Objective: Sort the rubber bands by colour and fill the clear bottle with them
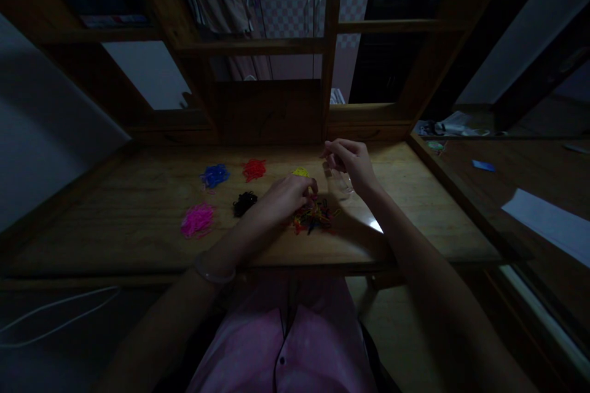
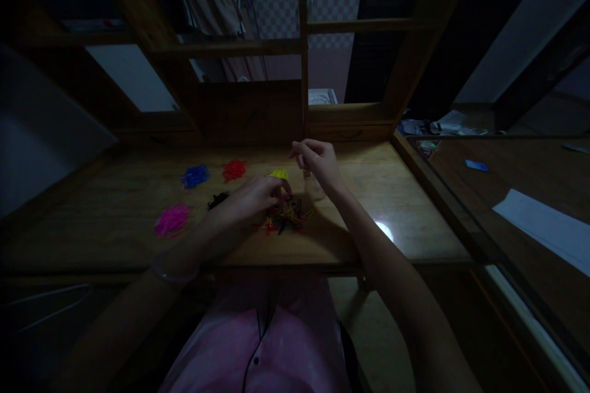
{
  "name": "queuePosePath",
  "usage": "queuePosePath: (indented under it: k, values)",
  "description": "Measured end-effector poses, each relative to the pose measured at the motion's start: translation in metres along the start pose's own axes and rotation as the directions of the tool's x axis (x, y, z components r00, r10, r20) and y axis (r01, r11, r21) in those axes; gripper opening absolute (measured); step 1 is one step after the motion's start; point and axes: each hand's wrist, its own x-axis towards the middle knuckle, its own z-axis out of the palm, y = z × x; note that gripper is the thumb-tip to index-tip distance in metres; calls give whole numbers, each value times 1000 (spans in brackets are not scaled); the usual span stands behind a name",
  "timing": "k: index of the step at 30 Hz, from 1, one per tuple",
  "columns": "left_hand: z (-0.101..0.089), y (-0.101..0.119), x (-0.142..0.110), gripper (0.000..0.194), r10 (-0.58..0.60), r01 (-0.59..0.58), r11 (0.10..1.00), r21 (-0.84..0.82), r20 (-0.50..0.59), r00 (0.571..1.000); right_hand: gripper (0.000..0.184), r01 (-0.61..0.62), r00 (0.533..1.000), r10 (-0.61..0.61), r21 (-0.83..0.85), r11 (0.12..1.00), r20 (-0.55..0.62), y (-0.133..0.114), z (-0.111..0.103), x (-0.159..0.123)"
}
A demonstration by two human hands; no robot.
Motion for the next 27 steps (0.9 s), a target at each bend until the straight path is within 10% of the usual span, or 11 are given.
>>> queuePosePath:
  k: [21, 27]
  values:
    - [-7, -9, -8, 17, 66, -64, 997, -33, 71, 995, 32, 41, 999, -42, 47, 998, 23, -3, 3, 0]
    - [-15, -12, -4, 18, -75, 113, 972, -207, 180, 981, 32, 35, 999, -35, 13, 999, 26, -1, 3, -1]
